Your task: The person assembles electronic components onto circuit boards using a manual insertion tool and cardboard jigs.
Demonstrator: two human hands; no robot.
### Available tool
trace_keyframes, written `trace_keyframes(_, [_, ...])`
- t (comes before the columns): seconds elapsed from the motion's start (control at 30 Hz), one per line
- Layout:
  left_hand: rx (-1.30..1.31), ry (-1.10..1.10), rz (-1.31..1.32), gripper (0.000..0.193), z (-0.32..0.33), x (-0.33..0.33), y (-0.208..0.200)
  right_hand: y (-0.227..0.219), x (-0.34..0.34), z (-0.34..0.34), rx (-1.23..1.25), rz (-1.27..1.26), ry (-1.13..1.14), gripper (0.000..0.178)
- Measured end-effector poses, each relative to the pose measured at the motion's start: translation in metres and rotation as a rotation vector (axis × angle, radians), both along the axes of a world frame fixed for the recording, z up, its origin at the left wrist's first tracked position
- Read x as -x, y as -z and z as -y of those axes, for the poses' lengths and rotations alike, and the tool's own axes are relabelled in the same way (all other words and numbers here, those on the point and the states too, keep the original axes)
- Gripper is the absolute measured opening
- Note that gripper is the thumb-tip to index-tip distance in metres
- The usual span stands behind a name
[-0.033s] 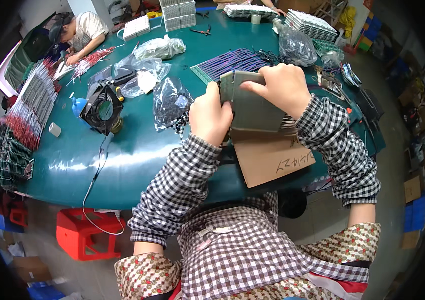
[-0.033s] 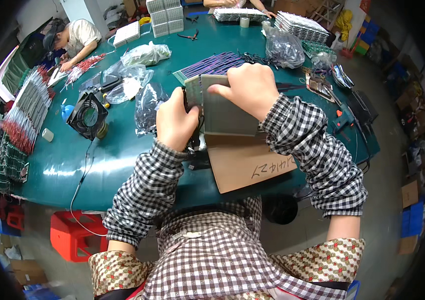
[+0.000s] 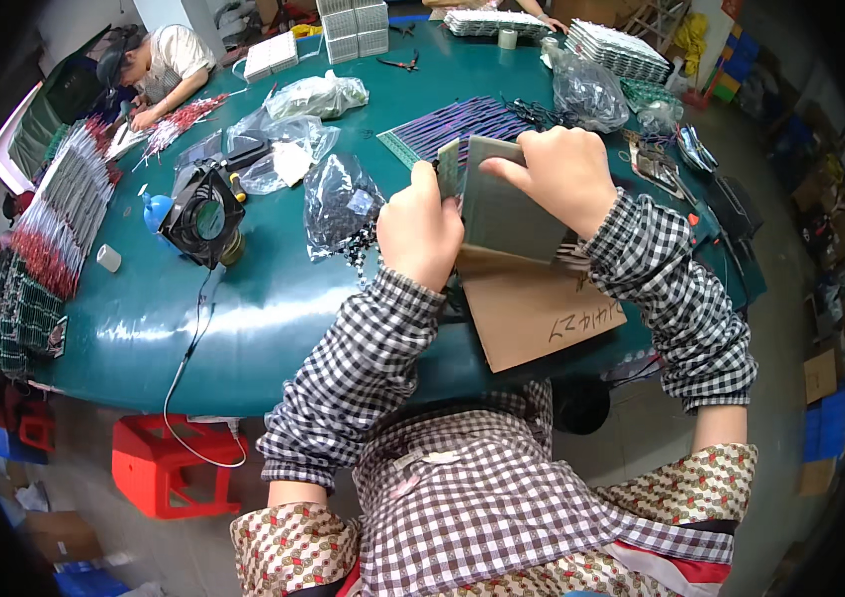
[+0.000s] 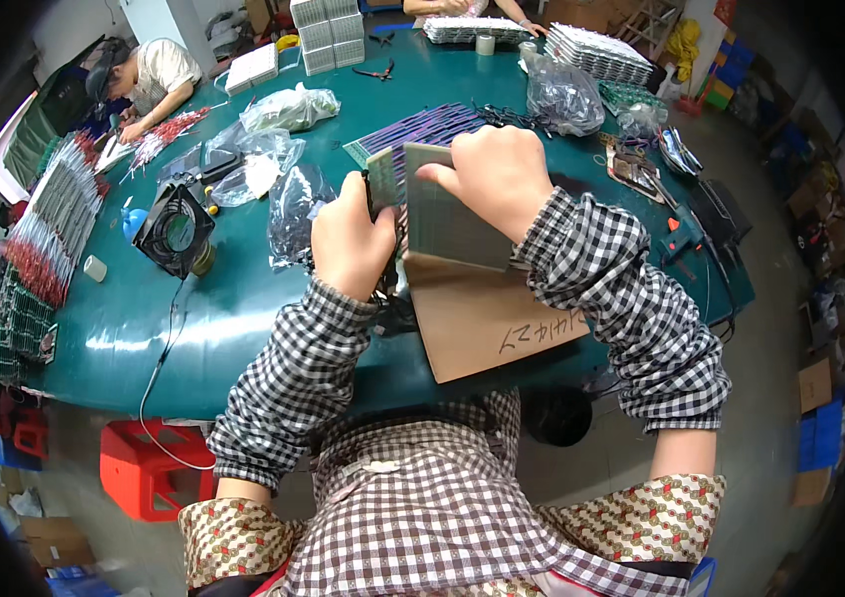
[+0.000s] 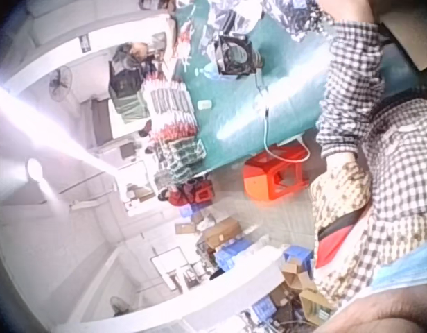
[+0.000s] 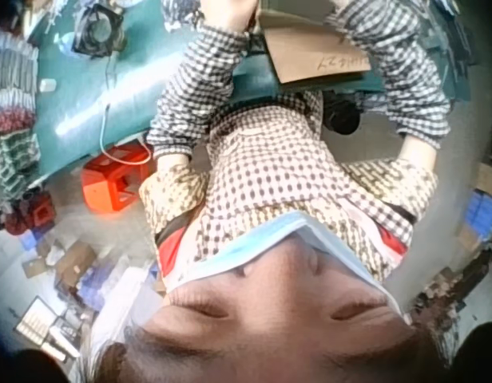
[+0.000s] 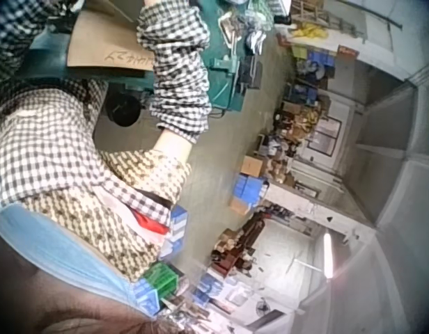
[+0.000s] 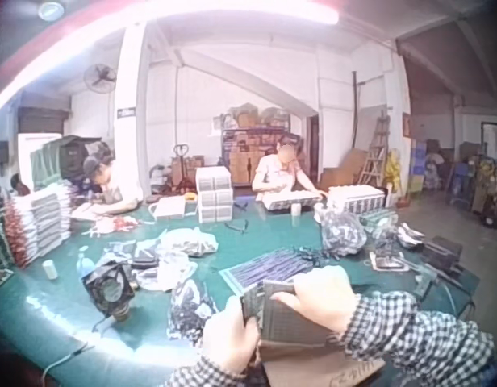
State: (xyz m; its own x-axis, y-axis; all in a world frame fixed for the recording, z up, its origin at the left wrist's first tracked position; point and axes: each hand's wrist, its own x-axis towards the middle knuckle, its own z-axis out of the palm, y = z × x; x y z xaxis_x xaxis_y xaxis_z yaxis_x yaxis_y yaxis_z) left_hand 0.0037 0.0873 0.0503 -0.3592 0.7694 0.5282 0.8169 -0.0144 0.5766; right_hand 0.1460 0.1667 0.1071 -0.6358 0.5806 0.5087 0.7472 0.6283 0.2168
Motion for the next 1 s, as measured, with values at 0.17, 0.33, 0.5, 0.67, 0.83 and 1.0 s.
trace_keyframes(0.17, [-0.140, -0.044, -0.023, 0.021, 0.021, 0.009, -0.012, -0.007, -0.021, 0.011, -0.114, -0.048, -0.102, 0.030])
trace_keyframes(0.33, [-0.533, -0.100, 0.140, 0.017, 0.074, 0.001, -0.019, 0.025, -0.047, 0.061, -0.275, -0.030, -0.247, 0.019])
trace_keyframes(0.5, [-0.723, 0.149, -0.043, 0.029, 0.090, -0.028, 0.025, 0.071, -0.054, 0.106, 1.048, -0.739, -0.608, 0.065])
trace_keyframes(0.67, [-0.219, 0.566, 0.198, 0.064, 0.126, -0.049, 0.037, 0.090, -0.052, 0.140, 1.501, -1.340, -0.459, 0.044])
trace_keyframes(0.83, [-0.225, 0.277, 0.288, 0.059, 0.084, 0.022, 0.062, 0.113, -0.048, 0.147, 1.328, -1.610, -0.377, 0.037])
trace_keyframes(1.0, [0.037, 0.451, 0.101, 0.054, 0.080, 0.007, 0.066, 0.108, -0.041, 0.155, 1.371, -1.787, -0.206, 0.029])
